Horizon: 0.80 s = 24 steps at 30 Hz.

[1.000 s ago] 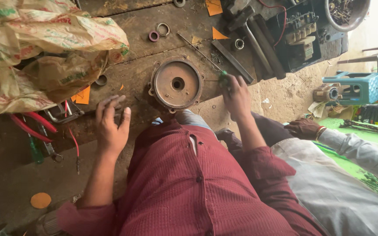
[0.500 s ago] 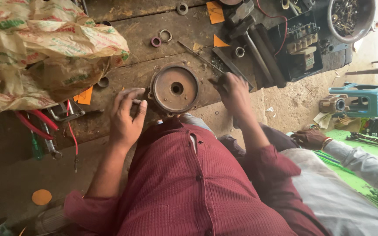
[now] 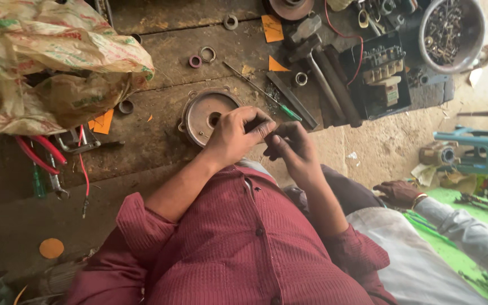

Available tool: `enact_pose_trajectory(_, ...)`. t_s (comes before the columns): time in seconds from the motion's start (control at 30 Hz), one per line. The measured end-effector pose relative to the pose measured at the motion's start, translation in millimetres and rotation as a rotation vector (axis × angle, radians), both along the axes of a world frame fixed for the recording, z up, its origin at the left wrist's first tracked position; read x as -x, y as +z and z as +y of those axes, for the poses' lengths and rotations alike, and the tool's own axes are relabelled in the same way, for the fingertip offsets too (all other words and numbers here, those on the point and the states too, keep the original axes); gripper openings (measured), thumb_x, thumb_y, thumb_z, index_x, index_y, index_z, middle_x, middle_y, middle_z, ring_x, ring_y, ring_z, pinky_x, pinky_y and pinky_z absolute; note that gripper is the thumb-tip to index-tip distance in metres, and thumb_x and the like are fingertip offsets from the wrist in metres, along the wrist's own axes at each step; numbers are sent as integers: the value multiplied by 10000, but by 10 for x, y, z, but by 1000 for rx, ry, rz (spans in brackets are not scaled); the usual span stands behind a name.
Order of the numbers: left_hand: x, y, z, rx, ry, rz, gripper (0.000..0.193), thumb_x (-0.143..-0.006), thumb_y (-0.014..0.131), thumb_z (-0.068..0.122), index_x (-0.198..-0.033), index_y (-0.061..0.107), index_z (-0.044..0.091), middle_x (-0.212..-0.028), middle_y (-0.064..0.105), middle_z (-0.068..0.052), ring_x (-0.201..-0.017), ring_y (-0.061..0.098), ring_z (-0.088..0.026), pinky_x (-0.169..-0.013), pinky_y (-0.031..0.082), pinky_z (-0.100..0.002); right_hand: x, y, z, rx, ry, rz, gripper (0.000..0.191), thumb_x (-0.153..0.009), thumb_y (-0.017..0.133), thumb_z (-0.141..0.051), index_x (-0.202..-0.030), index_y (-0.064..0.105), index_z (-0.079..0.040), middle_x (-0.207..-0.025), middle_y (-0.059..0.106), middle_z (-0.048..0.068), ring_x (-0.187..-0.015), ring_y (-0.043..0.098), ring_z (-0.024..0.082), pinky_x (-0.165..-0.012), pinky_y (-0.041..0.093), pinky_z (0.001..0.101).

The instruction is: The person works at a cluttered wooden workbench fitting a metal rotor shaft into a circular pump housing, tapping and pressing the shaft by hand, then using a screwdriver on the housing and handling small rings and fasteners while another person stands nearby.

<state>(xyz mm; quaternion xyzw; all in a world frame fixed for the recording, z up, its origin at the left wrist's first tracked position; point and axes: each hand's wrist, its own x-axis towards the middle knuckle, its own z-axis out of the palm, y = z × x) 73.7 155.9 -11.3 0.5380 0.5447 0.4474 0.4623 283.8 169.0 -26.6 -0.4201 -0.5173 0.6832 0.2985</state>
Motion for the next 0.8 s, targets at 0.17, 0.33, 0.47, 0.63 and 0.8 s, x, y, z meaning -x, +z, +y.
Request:
enact_pose_trajectory(0.17,-17,-120,-70,-92,-25,-18,165,-934,721,209,-1009,742,63,-963,726,-82,-928,720,-203,-822,567,-341,-77,40,19,520,52,334,228,-1052,578,-212,-1224,507,-81,-971,640,64,-652,477,69,-546,390,228)
enact_pose_trajectory(0.33,157,-456,-55,-224,299,544,190,-1028,696,312,-1094,730,137,-1142,697,-94,-1196,613,-317,-1045,484,-481,-36,-139,67,-86,142,-354,293,-1071,561,-215,-1341,600,-109,-941,586,62,-713,464,124,-612,411,278)
enact_pose_trajectory(0.47,245,-742,-43,35,522,895,519,-1019,617,471,-1424,550,153,-1441,495,-164,-1314,450,-402,-1086,351,-600,134,-352,203,-845,94,-556,248,-1062,626,-179,-1295,615,-93,-1076,666,140,-923,669,313,-781,534,386)
enact_pose_trajectory(0.63,82,-913,-153,-24,580,1071,655,-1056,578,489,-1557,434,91,-1593,377,-198,-1417,413,-414,-1133,353,-593,338,-539,281,-836,101,-572,297,-996,684,-170,-1280,647,-92,-1056,683,137,-929,700,351,-772,556,418)
enact_pose_trajectory(0.8,81,-925,-145,15,594,1028,616,-1052,579,464,-1546,456,117,-1593,381,-171,-1403,433,-405,-1116,374,-583,394,-555,260,-870,94,-662,325,-981,692,-166,-1297,668,-96,-1010,678,148,-897,696,369,-765,558,437)
